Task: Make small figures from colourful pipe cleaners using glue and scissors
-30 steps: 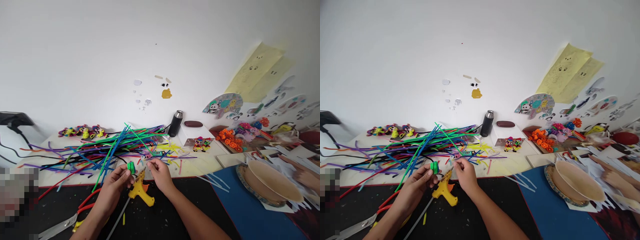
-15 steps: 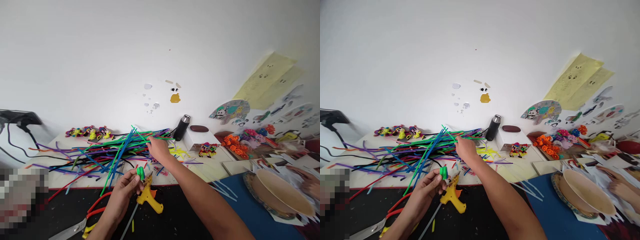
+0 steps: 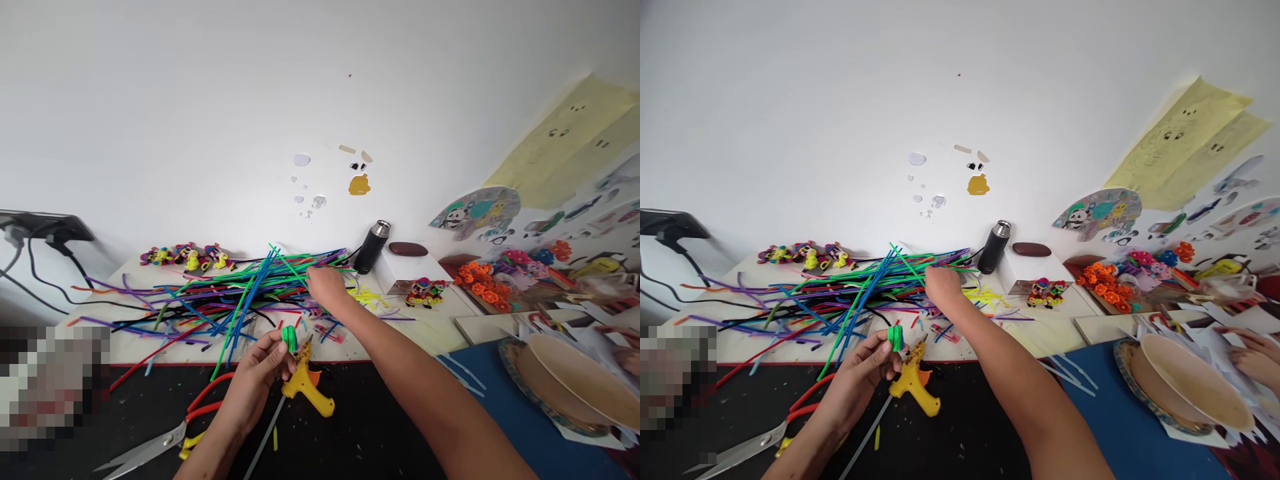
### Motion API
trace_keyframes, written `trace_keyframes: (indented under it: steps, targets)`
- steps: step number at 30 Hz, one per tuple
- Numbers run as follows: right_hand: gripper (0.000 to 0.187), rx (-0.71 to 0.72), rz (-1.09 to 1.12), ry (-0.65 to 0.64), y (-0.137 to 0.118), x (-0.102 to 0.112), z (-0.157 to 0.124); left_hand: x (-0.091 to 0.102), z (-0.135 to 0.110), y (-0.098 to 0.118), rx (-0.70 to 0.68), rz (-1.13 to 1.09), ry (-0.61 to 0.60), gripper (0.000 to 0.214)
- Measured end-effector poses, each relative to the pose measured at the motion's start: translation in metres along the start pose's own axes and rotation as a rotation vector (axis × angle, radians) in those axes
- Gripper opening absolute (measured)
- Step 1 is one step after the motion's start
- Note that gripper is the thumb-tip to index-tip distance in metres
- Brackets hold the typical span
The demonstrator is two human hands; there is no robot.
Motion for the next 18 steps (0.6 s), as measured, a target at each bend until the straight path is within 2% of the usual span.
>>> trace_keyframes:
  steps: [11,14,18]
  targets:
    - [0.033,0.03,-0.023,0.018,0.009,0.023,-0.028,-0.002,-0.001,0.0,-0.003,0.019,0.043,0.051]
    - [0.031,-0.009,-0.011,0.034,0.026,0.027,-0.037,-0.004,-0.001,0.001,-0.004,0.036,0.031,0.052]
    - [0.029,-0.102,0.023,0.058,0.065,0.033,-0.05,-0.004,-0.002,0.0,0.01,0.045,0.018,0.052]
Point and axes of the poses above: each hand's wrist, its own z-axis towards the middle knuckle, its own x-axis out of the back of the hand, y = z × x, the point moved 7 cm from there along z, towards the middle knuckle, and after that the axes turned 5 degrees about -y, right-handed, at the moved point
